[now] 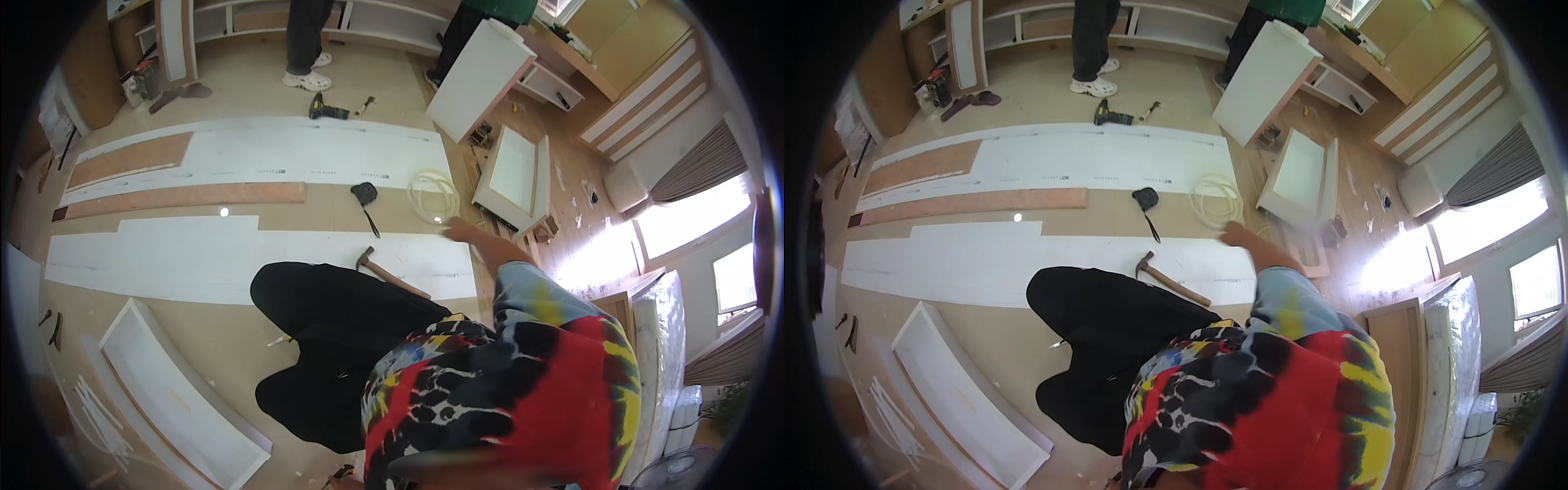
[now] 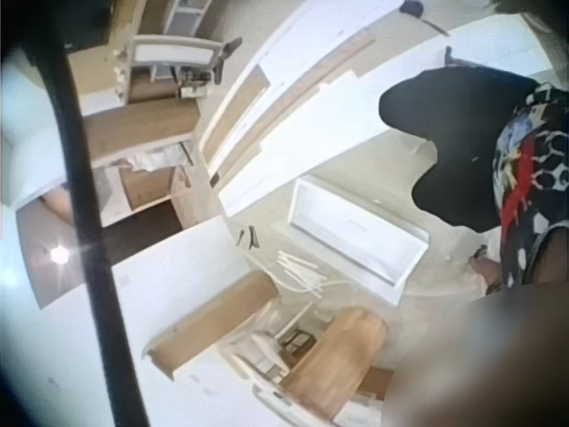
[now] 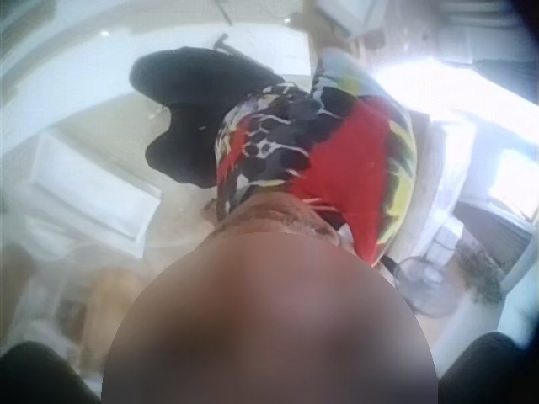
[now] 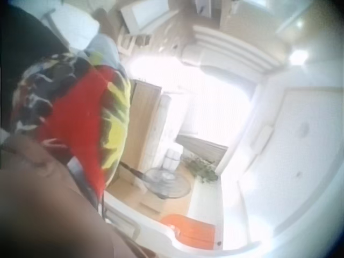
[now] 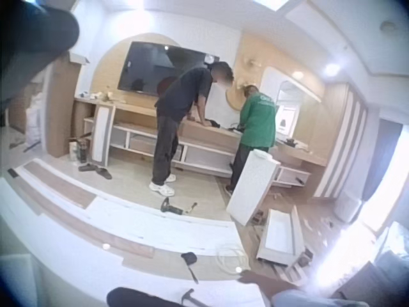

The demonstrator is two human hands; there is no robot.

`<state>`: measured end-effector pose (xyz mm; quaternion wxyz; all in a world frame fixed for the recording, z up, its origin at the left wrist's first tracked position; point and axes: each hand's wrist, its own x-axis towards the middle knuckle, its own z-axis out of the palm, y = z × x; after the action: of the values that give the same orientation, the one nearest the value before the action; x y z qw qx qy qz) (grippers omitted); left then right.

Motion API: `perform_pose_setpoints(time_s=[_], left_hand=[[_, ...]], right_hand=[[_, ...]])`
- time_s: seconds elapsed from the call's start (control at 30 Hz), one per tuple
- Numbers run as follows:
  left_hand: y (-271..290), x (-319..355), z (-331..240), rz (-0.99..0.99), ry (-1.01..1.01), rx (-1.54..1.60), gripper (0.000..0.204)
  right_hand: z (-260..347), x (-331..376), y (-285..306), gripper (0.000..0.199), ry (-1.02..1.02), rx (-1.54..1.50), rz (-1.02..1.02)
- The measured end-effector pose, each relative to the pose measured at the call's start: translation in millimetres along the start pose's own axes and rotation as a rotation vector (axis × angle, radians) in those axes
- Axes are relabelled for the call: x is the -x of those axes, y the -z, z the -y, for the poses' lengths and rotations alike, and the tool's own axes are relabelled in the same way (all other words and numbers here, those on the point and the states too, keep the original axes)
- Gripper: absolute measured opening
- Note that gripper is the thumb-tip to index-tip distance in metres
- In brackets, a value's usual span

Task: The person is assembling a white wooden cabinet. They use a utility knife to trim edges and a hammer to tap components into place, working on the floor.

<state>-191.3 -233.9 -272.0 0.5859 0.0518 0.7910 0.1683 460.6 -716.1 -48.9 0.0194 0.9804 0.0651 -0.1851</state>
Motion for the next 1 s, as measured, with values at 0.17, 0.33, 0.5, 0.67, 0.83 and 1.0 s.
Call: perform_pose_setpoints(time_s=[0.17, 0.33, 0.5, 0.67, 0.83, 1.0], left_hand=[[63.4, -27.7, -60.4, -0.164, -0.091, 0.126, 0.037], [116.0, -49.5, -42.2, -0.428, -0.061, 0.357, 0.039], [132.2, -15.8, -24.0, -0.603, -0.136, -0.067, 0.040], [149.1, -59.5, -20.0, -0.945, -0.041, -0.379, 0.042], [100.7, -20.5, -40.4, -0.919, -0.369, -0.737, 0.048], [67.2, 20.2, -80.8, -0.308, -0.179, 0.114, 0.047]], right_hand=[[-14.4, 54.8, 66.5, 0.061, -0.591, -0.515, -0.068], [-22.5, 57.0, 185.8, 0.046, -0.550, -0.609, -0.193], [13.1, 48.3, 214.5, 0.070, -0.641, -0.478, 0.050], [45.8, 27.7, 196.9, 0.097, -0.518, -0.503, 0.127], [33.2, 44.0, 193.0, 0.099, -0.534, -0.416, 0.019], [46.0, 25.0, 172.3, 0.095, -0.411, -0.435, 0.006]])
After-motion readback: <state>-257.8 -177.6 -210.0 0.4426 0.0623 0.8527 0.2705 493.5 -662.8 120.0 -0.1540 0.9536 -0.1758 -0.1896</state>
